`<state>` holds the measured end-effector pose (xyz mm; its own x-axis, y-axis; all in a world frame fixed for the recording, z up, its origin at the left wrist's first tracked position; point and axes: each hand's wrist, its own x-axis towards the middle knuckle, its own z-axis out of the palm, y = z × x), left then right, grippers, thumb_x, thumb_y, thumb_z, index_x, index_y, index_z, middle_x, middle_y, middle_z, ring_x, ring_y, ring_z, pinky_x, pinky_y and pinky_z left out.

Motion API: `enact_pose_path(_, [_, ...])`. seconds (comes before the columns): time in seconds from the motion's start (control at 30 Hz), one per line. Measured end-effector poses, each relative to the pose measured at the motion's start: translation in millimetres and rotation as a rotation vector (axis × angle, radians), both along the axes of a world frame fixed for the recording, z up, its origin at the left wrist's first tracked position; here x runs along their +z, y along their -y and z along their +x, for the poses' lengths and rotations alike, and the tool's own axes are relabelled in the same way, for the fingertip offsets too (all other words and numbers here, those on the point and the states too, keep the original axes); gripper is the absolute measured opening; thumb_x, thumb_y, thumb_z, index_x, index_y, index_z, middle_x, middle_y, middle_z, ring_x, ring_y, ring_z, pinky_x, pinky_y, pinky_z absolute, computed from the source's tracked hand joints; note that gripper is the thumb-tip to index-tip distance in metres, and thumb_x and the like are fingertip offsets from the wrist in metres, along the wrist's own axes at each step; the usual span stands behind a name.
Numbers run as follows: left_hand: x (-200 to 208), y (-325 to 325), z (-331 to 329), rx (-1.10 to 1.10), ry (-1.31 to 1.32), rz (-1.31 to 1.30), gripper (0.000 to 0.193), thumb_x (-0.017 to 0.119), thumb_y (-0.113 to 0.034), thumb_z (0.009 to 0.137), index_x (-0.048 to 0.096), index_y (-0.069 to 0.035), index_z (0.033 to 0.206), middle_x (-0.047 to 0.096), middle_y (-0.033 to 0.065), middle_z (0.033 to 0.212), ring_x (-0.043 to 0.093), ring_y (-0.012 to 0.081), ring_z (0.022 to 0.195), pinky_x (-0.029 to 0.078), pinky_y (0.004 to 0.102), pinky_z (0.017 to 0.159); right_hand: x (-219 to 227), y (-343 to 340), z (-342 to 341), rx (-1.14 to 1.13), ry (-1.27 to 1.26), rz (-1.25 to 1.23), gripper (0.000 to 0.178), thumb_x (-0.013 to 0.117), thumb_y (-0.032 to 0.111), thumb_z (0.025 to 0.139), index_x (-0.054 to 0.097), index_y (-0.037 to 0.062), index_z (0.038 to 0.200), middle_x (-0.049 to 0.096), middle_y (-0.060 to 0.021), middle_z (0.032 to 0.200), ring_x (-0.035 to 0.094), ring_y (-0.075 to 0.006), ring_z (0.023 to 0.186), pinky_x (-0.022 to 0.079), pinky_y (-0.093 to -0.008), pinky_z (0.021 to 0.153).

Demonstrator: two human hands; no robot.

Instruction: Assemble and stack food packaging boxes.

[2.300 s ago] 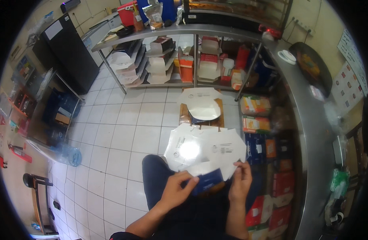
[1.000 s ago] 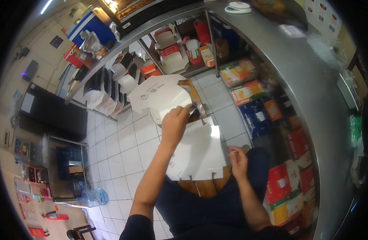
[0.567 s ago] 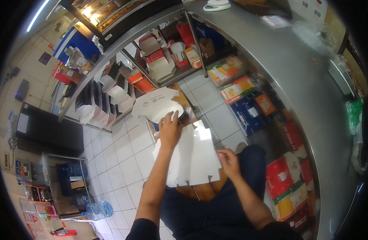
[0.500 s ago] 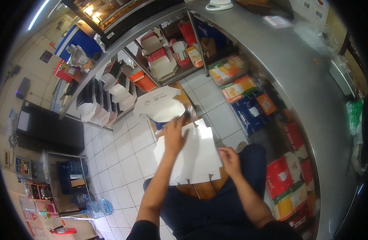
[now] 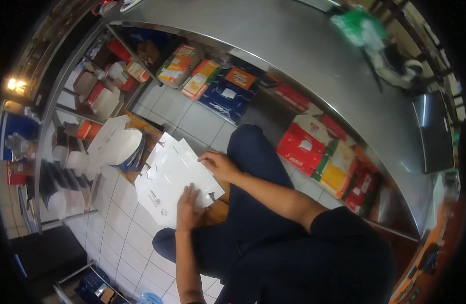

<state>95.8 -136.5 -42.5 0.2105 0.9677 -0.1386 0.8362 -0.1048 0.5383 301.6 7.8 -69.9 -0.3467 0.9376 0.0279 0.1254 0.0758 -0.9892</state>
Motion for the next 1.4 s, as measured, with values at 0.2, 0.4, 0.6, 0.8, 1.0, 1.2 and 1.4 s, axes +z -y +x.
enact_pose_path(0.2, [39,5,2,0.295,0.142,-0.058,0.022,0.062,-0.012,0.099,0.072,0.001,0.112,0.072,0.0232,0.108,0.069,0.0404,0.098,0.054,0.0451,0.088,36,21,14,0.232,0.026,0.261,0.043,0.071,0.02,0.095,0.061,0.0116,0.136,0.052,-0.0126,0.147,0.046,-0.0324,0.138,0.038,-0.0436,0.114])
enact_pose_path(0.4, [135,39,26,0.387,0.356,0.115,0.017,0.057,-0.007,0.102,0.067,0.006,0.108,0.071,0.0154,0.092,0.064,0.0201,0.082,0.051,0.0331,0.078,97,43,6,0.239,-0.107,0.561,0.049,0.084,0.033,0.083,0.066,0.0157,0.126,0.06,-0.0076,0.135,0.049,-0.0303,0.135,0.025,-0.0532,0.122])
enact_pose_path(0.6, [171,61,27,0.475,0.902,-0.064,0.022,0.067,-0.009,0.099,0.063,0.006,0.115,0.07,0.0083,0.102,0.064,0.0147,0.087,0.05,0.026,0.083,162,42,4,0.068,-0.344,0.544,0.033,0.086,0.031,0.081,0.069,0.0161,0.106,0.064,0.0011,0.099,0.058,-0.0196,0.099,0.031,-0.0428,0.11])
enact_pose_path(0.8, [173,84,60,0.481,0.886,0.052,0.057,0.058,-0.036,0.104,0.047,0.005,0.142,0.062,0.0166,0.128,0.057,0.0272,0.122,0.041,0.0408,0.105,220,65,16,0.515,-0.611,0.505,0.028,0.082,0.039,0.085,0.07,0.0145,0.091,0.064,0.0006,0.095,0.057,-0.021,0.102,0.031,-0.0451,0.105])
enact_pose_path(1.0, [180,72,46,0.567,1.317,0.139,0.063,0.077,-0.03,0.096,0.044,-0.004,0.142,0.065,0.0092,0.123,0.063,0.0179,0.112,0.048,0.032,0.1,256,85,12,0.181,0.006,0.702,0.019,0.074,0.025,0.086,0.067,0.0101,0.094,0.057,-0.0061,0.091,0.058,-0.026,0.093,0.044,-0.044,0.093])
enact_pose_path(1.2, [201,96,21,0.543,1.006,0.345,0.067,0.083,-0.024,0.09,0.044,-0.003,0.14,0.07,0.0037,0.102,0.065,0.0116,0.093,0.05,0.0245,0.089,263,86,16,0.599,0.059,0.648,0.022,0.073,0.029,0.088,0.07,0.0106,0.1,0.061,-0.0029,0.087,0.059,-0.0229,0.091,0.044,-0.0405,0.082])
enact_pose_path(1.4, [226,90,12,0.312,1.026,-0.127,0.069,0.085,-0.021,0.083,0.05,0.001,0.139,0.068,0.0139,0.119,0.061,0.0238,0.115,0.043,0.0369,0.104,260,71,28,0.466,-0.007,0.779,0.018,0.073,0.028,0.089,0.069,0.0138,0.098,0.06,0.0003,0.085,0.059,-0.0197,0.091,0.04,-0.0388,0.088])
